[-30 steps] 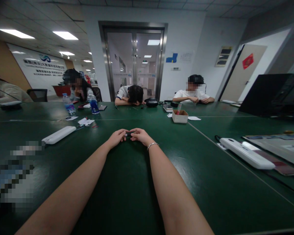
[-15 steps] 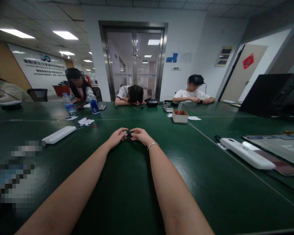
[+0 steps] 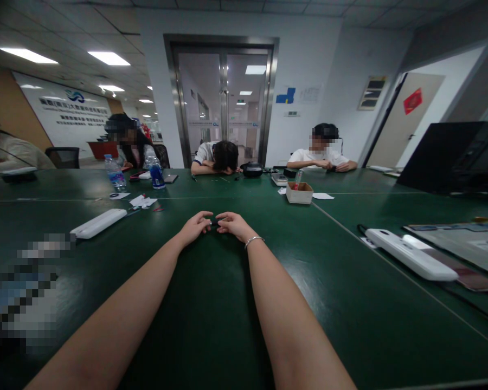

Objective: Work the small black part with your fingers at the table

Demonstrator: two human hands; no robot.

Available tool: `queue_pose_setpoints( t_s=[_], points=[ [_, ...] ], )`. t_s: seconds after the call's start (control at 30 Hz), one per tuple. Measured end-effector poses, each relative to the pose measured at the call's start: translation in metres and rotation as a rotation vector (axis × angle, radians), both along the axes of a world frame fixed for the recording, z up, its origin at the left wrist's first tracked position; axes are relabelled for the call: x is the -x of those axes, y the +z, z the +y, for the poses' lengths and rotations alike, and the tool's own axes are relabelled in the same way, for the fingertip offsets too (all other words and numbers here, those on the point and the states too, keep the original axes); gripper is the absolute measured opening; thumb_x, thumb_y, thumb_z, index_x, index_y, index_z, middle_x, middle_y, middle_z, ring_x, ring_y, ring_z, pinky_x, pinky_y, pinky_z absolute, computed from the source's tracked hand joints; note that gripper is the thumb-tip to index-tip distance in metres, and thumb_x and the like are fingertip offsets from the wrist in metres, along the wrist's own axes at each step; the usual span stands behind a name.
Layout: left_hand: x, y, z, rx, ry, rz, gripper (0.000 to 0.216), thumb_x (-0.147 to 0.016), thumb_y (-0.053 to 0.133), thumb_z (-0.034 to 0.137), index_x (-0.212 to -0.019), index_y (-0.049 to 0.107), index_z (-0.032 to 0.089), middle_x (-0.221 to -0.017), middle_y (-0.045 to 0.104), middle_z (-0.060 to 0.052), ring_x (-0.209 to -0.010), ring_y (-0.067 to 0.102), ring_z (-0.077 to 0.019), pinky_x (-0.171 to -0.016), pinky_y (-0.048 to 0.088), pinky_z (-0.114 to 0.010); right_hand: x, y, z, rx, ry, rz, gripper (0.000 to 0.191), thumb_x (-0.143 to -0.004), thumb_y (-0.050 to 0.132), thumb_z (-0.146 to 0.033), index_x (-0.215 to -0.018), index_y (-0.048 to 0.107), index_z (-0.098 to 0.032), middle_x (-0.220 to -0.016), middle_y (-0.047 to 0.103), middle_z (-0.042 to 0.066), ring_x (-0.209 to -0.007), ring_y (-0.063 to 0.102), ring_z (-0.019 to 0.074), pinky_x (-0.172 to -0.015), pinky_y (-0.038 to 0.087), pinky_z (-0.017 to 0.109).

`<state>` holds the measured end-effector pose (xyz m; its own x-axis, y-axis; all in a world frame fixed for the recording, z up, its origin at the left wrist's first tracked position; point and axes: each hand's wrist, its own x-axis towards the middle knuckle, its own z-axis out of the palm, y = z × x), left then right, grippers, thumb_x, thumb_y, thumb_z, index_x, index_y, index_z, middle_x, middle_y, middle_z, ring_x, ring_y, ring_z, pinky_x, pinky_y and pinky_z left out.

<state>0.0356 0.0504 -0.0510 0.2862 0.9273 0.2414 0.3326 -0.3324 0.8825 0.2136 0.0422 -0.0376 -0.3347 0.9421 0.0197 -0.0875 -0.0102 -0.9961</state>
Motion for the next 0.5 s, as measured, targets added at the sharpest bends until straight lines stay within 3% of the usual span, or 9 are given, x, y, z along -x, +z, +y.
queue_pose_setpoints(
  t_s=[0.5],
  points=[
    [0.0008, -0.0007, 0.0011, -0.01, 0.012, -0.006, 0.031, -0.08, 0.046, 0.033, -0.106, 0.054, 0.017, -0.072, 0.057, -0.001, -0.058, 0.052, -0.0105, -0.059, 0.042, -0.025, -0.002, -0.0048, 0.0049, -0.014, 0.015, 0.01, 0.02, -0.08, 0.053, 0.0, -0.096, 0.057, -0.012, -0.067, 0.061, 0.002, -0.059, 0.063, 0.0094, -0.057, 0.053, 0.017]
  ],
)
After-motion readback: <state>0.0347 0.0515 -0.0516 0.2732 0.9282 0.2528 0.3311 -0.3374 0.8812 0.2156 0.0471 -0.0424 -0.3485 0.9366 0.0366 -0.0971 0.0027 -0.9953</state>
